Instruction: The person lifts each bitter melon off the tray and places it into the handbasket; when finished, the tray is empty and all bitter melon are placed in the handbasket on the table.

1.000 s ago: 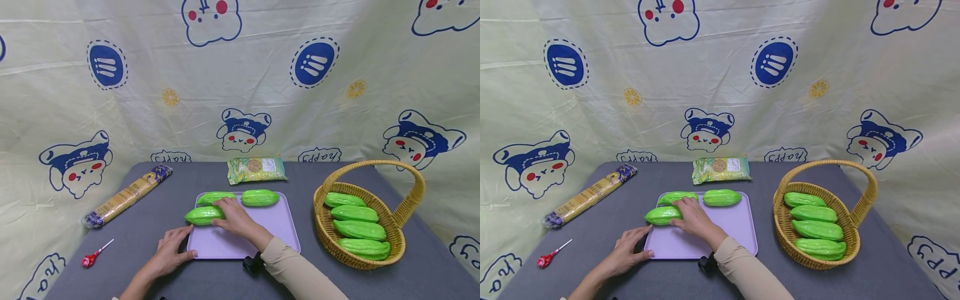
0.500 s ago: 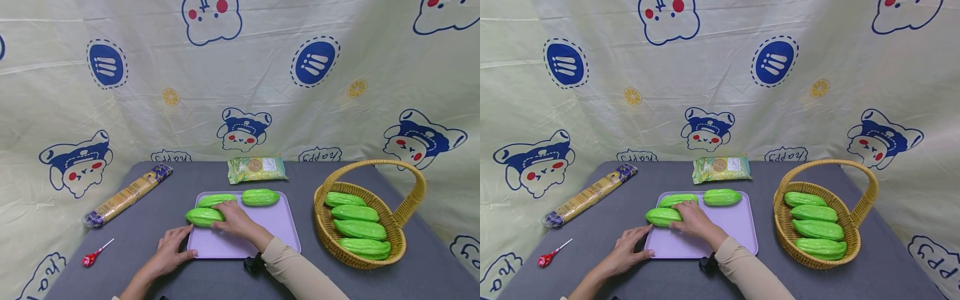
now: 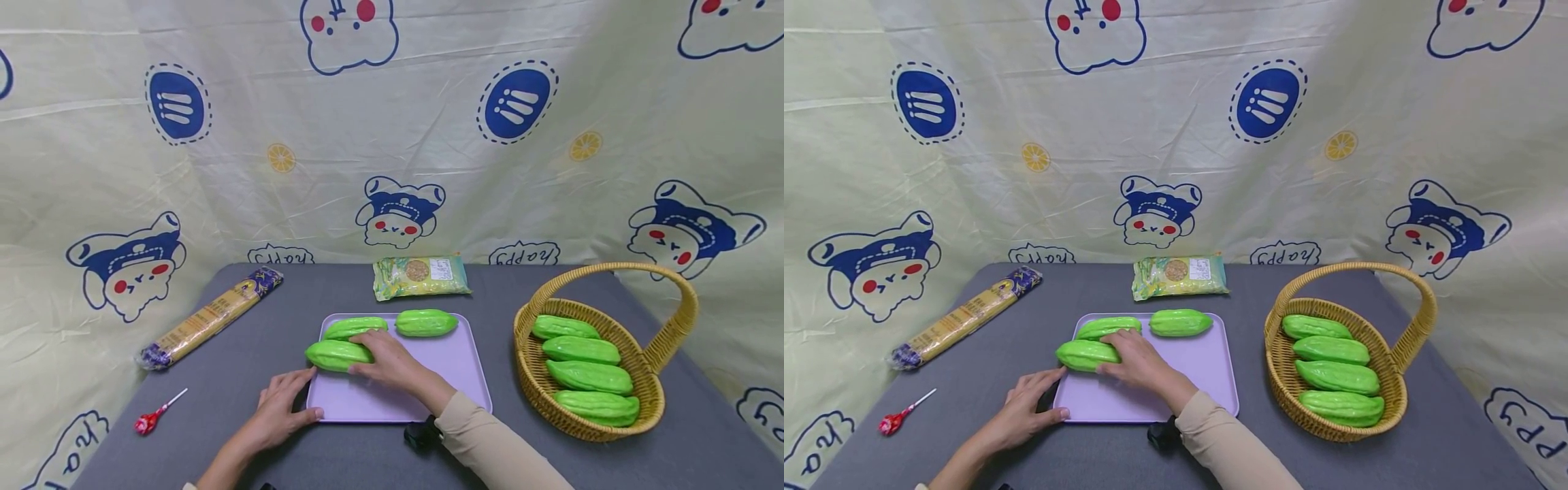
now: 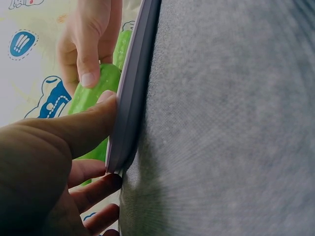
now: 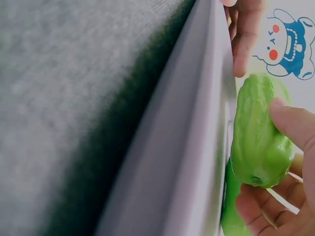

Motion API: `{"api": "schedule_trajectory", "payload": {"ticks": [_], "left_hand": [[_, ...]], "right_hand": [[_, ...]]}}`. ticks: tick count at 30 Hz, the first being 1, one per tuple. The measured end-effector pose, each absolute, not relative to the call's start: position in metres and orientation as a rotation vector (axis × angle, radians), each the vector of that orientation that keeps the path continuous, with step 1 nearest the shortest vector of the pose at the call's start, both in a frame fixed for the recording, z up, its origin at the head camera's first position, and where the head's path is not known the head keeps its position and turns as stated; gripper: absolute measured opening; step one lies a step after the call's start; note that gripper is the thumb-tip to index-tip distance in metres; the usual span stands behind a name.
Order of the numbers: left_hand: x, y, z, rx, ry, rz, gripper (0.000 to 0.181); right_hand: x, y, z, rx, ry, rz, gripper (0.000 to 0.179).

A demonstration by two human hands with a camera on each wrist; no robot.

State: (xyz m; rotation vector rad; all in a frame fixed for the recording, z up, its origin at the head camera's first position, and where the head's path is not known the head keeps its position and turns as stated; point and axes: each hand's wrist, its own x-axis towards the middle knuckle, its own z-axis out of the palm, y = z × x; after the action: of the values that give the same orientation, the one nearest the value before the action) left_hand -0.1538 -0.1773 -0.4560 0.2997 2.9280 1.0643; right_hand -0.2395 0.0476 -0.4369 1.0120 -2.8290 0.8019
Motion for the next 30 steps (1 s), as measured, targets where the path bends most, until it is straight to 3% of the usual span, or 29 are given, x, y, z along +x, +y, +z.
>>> {"api": "schedule_trajectory", "payload": {"ticks": [30], "left_hand": [[-0.154, -0.177, -0.456, 0.3, 2.93, 1.078, 0.069]], "right_hand": [[-0.201, 0.12, -0.41, 0.968, -2.614, 0.834, 0.05]]}}
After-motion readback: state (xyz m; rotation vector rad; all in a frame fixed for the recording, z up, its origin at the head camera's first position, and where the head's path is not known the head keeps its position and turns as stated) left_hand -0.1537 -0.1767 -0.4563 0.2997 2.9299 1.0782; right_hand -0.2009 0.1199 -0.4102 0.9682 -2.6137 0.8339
